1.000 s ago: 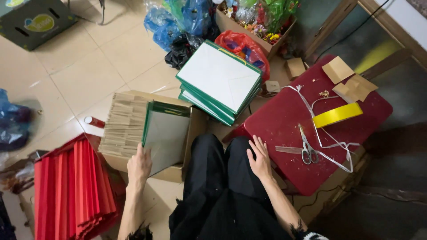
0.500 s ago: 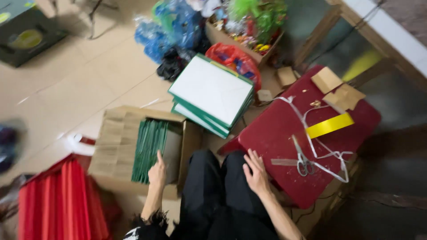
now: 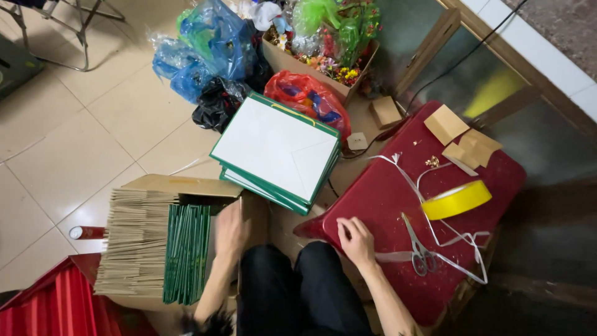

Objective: Assembling paper gift bags by applying tape to the bottom and folding them.

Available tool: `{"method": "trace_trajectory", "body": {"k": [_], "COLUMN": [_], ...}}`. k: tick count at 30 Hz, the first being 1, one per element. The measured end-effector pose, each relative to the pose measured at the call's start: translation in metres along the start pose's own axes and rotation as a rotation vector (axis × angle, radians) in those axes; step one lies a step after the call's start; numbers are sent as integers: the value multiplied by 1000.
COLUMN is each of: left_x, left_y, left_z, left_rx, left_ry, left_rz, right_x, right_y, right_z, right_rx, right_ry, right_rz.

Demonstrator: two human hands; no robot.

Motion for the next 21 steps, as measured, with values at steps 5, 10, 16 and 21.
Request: {"method": "trace_trajectory", "body": {"k": [5, 10, 16, 21], "left_x": [-53, -57, -63, -27], "left_y": [121, 230, 229, 283], "left_z": [64, 116, 132, 156], "left_rx": [265, -216, -384, -319], "left_ry": [-13, 30, -5, 86], "left_rz": [-241, -549, -534, -338], "right_x": [-29, -45, -50, -43], "right_y": [9, -17, -20, -15], "right_z": [1, -13, -16, -5], "right_rx": [67, 30, -32, -97], "right_ry": [86, 138, 217, 248], "right_rz": [67, 91, 81, 90]}}
Point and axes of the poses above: each hand's wrist, its own x-axis away from the middle knuckle, its own y-axis out of the palm, z = x × y, the point moved 6 cm from there along -x, towards the middle knuckle, and after that the axes turned 8 degrees about z, right-handed, at the moved point
